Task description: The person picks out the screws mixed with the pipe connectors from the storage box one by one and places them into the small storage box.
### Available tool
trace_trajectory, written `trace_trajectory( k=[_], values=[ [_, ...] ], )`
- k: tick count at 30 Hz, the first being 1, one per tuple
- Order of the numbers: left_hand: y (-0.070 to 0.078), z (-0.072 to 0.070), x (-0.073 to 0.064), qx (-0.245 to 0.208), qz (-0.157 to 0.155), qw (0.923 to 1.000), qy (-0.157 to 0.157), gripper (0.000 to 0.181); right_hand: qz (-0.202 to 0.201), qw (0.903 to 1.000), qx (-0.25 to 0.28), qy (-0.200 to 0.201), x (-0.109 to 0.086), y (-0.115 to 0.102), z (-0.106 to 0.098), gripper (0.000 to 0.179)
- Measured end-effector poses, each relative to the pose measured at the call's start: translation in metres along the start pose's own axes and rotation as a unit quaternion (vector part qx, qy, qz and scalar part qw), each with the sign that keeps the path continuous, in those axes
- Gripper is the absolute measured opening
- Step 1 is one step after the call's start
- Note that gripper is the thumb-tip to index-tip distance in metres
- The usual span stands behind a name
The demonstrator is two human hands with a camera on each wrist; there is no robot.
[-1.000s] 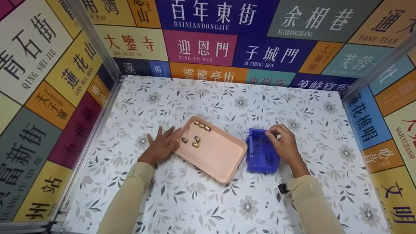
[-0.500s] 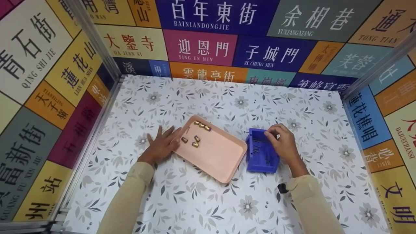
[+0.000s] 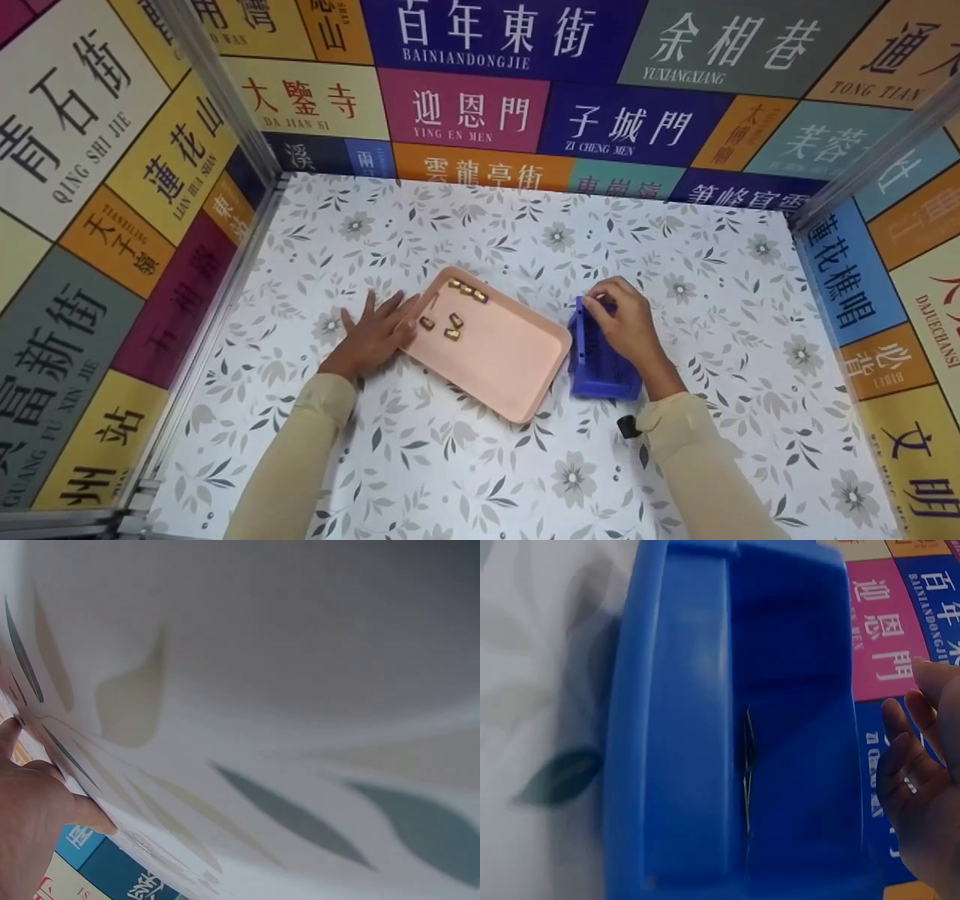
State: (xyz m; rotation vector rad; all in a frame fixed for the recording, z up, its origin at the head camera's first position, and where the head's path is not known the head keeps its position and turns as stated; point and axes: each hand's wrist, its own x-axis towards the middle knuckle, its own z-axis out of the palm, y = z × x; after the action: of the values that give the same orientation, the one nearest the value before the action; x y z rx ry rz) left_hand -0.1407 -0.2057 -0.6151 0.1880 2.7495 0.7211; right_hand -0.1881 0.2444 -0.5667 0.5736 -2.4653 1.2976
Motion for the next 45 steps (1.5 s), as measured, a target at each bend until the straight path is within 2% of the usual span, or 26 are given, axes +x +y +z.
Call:
trace_trajectory(
  k=[11, 21, 30, 35, 45],
  values=[
    [0.002, -0.002, 0.001, 0.003, -0.003, 1.0, -0.007, 0.058, -0.019, 0.9975, 0.036, -0.057, 0.028, -0.035, 0.05, 0.008],
    [0.0, 0.001, 0.001, 0.003, -0.001, 1.0, -0.004, 0.058, -0.017, 0.9938, 0.048, -0.099, 0.046, -0.055, 0.097, 0.012],
    [-0.001, 0.0, 0.002, 0.01, 0.002, 0.9999, -0.003, 0.058, -0.018, 0.9883, 0.043, -0.145, 0.061, -0.064, 0.129, 0.01],
    [-0.001, 0.0, 0.001, 0.009, 0.001, 1.0, -0.004, 0.059, 0.005, 0.9842, 0.032, -0.174, 0.064, -0.065, 0.144, 0.018],
    [-0.001, -0.002, 0.001, 0.003, 0.004, 1.0, -0.005, 0.059, 0.02, 0.9778, 0.024, -0.207, 0.064, -0.067, 0.176, 0.029]
  ],
)
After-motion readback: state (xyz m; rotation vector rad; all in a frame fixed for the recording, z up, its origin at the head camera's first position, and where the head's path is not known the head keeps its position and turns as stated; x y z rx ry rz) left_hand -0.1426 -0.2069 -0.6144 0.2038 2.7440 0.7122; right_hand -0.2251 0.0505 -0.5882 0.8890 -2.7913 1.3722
